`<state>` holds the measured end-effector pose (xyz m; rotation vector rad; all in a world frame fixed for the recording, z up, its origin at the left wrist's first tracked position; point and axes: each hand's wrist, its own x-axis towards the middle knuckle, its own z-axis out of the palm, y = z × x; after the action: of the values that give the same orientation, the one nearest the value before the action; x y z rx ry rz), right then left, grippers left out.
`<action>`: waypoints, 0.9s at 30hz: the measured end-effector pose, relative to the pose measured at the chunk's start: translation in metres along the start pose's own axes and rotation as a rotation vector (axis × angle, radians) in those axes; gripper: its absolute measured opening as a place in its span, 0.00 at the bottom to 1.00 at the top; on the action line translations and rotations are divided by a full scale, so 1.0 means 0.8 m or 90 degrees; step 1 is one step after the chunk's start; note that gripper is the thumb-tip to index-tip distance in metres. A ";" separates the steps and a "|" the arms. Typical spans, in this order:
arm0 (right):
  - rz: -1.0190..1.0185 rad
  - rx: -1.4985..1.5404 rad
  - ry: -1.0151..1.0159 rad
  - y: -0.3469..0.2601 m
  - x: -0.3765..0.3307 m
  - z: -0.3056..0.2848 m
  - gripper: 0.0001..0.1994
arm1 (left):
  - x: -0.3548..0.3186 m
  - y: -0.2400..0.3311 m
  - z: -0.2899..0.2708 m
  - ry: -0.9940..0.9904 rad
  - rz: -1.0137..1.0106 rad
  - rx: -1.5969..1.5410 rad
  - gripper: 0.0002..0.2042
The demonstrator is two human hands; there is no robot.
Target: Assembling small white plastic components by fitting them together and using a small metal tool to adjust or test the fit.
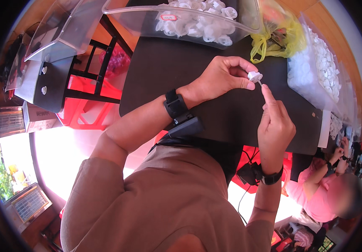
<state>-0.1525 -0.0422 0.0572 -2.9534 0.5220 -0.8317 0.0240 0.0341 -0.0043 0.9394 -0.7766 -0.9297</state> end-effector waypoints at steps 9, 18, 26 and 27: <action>-0.015 -0.076 -0.017 -0.002 0.007 -0.005 0.24 | 0.000 0.001 -0.004 0.006 0.004 -0.001 0.16; -0.017 -0.060 -0.048 -0.006 0.013 -0.009 0.23 | -0.001 0.002 -0.003 0.000 -0.009 -0.006 0.16; -0.023 -0.116 -0.094 -0.014 0.013 -0.013 0.22 | -0.003 -0.003 -0.002 0.000 0.035 0.044 0.15; -0.044 -0.157 -0.106 -0.014 0.013 -0.013 0.22 | -0.004 -0.003 -0.002 0.008 0.039 0.080 0.14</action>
<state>-0.1457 -0.0346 0.0728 -3.2439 0.5529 -0.5539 0.0232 0.0369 -0.0075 1.0243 -0.8567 -0.8285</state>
